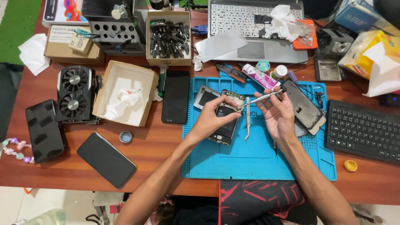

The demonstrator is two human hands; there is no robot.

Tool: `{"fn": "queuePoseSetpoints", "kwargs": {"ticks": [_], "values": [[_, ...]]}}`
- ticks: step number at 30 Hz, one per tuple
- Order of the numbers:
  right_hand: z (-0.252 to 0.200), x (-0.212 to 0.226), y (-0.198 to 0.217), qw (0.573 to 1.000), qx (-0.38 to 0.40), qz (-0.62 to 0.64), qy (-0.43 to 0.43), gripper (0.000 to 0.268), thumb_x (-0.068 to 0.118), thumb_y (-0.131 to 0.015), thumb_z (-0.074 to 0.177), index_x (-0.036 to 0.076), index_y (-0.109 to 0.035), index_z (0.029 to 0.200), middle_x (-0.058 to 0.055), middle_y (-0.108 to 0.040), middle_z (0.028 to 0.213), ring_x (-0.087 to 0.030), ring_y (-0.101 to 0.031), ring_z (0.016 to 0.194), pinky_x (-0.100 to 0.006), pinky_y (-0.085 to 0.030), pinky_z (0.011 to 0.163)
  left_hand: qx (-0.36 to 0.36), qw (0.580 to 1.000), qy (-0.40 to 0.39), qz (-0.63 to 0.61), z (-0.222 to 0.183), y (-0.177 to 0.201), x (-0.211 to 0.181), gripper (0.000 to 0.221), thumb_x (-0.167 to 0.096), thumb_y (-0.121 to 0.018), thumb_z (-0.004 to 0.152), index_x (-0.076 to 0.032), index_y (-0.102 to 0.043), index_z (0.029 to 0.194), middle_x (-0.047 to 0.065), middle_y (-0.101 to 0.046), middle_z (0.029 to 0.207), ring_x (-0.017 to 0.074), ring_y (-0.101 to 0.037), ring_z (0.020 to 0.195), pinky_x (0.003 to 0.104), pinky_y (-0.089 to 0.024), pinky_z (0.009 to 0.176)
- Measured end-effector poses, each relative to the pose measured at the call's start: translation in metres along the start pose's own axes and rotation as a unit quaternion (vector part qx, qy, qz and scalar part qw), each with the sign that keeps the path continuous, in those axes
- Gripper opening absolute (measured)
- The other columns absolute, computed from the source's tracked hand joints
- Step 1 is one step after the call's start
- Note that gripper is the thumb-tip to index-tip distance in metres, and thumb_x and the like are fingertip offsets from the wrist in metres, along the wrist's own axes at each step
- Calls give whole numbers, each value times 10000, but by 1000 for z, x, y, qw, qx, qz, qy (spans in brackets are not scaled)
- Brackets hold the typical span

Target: Fastening internal screws of a mobile phone during a repair process using a precision screwdriver

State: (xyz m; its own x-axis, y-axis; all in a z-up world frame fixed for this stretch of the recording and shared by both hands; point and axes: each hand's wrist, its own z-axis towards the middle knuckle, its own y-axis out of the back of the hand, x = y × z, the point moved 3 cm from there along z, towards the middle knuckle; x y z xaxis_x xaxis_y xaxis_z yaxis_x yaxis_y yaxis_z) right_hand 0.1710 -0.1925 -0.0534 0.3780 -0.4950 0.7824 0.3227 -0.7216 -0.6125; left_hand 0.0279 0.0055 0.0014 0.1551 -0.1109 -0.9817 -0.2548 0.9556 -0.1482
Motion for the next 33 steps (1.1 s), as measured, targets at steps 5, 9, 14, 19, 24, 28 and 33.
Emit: {"fn": "queuePoseSetpoints", "kwargs": {"ticks": [5, 9, 14, 19, 24, 28, 33], "values": [[-1, -2, -4, 1000, 7, 7, 5, 274, 76, -601, 1022, 134, -558, 1286, -150, -732, 1201, -397, -722, 1166, -498, -641, 982, -5, 1000, -3, 13, -1, -4, 2, 232, -165, -846, 838, -106, -732, 1032, 76, -752, 990, 144, -651, 1051, 365, -500, 991], [-2, -5, -3, 1000, 13, 11, 8, 274, 60, -598, 1018, 123, -554, 1281, -167, -725, 1200, -420, -716, 1163, -510, -644, 964, -19, 1000, -1, 20, -1, -4, 3, 217, -203, -855, 837, -126, -736, 1000, 42, -753, 970, 93, -633, 1033, 329, -503, 977], [-3, -3, -8, 1000, 14, 5, 13, 269, 67, -600, 1018, 128, -558, 1277, -161, -727, 1192, -405, -721, 1157, -494, -643, 971, -18, 1000, -1, 20, -2, -5, -6, 171, -170, -834, 857, -109, -747, 991, 55, -763, 946, 94, -638, 992, 332, -515, 940], [-2, -4, -7, 1000, 18, 6, 10, 260, 63, -601, 1019, 122, -558, 1268, -168, -727, 1190, -411, -720, 1155, -497, -643, 969, -25, 999, 3, 25, -2, -6, -1, 176, -162, -832, 856, -99, -747, 997, 58, -766, 953, 94, -632, 990, 338, -516, 938], [0, -3, -1, 1000, 0, 3, 0, 256, 74, -595, 1022, 129, -540, 1266, -153, -727, 1199, -398, -714, 1177, -497, -634, 993, -32, 999, -4, 22, -4, -8, 2, 159, -164, -824, 867, -89, -742, 981, 77, -760, 940, 126, -644, 997, 363, -502, 954], [-3, -1, -5, 1000, -4, -1, -1, 249, 77, -600, 1020, 129, -532, 1254, -150, -728, 1191, -394, -716, 1171, -496, -634, 991, -32, 999, -1, 21, -4, -8, -1, 145, -157, -812, 879, -91, -740, 987, 71, -762, 945, 128, -652, 1002, 361, -501, 963], [-4, -2, -6, 1000, 2, 0, 2, 256, 85, -609, 1021, 127, -530, 1261, -159, -726, 1199, -399, -716, 1173, -506, -636, 991, -29, 999, -1, 40, -3, -11, -2, 137, -161, -804, 873, -109, -738, 982, 54, -763, 945, 106, -640, 1021, 353, -497, 970]]}}
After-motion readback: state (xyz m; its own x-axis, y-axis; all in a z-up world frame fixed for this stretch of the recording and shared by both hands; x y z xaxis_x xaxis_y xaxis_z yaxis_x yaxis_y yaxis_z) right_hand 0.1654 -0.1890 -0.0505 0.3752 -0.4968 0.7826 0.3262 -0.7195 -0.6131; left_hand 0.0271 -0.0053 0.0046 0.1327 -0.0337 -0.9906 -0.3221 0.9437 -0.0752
